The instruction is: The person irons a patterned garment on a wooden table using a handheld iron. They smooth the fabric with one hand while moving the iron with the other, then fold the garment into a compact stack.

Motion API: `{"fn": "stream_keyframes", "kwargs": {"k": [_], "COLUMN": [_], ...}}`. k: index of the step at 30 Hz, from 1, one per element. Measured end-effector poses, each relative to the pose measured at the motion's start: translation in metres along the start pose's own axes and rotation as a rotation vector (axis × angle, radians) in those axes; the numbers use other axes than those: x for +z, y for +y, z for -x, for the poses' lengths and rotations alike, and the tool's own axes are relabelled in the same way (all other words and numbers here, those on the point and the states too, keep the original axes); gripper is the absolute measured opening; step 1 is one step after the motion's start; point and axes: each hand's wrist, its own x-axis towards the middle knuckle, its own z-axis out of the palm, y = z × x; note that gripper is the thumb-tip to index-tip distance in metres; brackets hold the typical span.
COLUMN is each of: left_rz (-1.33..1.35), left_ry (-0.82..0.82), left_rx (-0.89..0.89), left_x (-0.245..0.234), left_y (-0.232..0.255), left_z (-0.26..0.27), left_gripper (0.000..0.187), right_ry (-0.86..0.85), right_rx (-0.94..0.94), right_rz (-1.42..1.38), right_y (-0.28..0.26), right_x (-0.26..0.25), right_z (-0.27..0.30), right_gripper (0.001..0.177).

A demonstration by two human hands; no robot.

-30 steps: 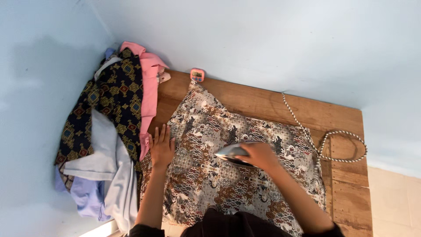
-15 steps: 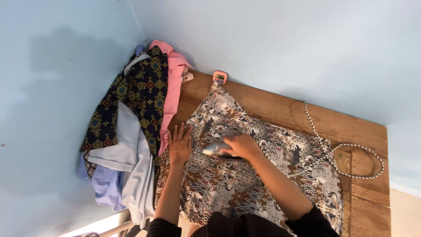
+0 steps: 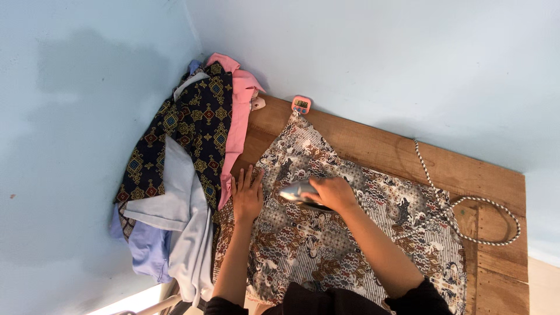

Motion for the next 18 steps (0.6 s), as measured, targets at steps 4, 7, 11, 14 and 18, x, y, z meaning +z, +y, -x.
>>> {"fn": "stream_keyframes", "kwargs": {"k": [4,7,11,14,18], "left_rz": [0.0,0.025,0.038,0.01,0.046], "left_ry": [0.001,-0.002,0.0,-0.023,-0.007], "left_rx": [0.013,-0.001,-0.003,-0.003,-0.014], "left_x": [0.0,0.001,0.0,-0.002,-0.003], "left_y": [0.0,0.0,0.001,0.0,0.002], "left_z": [-0.001,-0.001,0.0,-0.001,0.0], "left_gripper": [0.05,0.049,0.048,0.05,0.048], "right_ry": [-0.014,-0.145,-0.293,-0.142,-0.06], "right_rx": [0.307,0.069,0.066,0.469,0.197], "right_rz": [-0.013,0.035,0.063,-0.018,0.029], "right_y": [-0.007,0.001,0.002,-0.003,0.006], "right_x": [-0.007,-0.022,-0.028,-0.023,-0.02], "right_z": [-0.011,-0.017,-0.03,-0.037,-0.035], "right_gripper": [0.055,0.057,0.057,0.058,0.053]}}
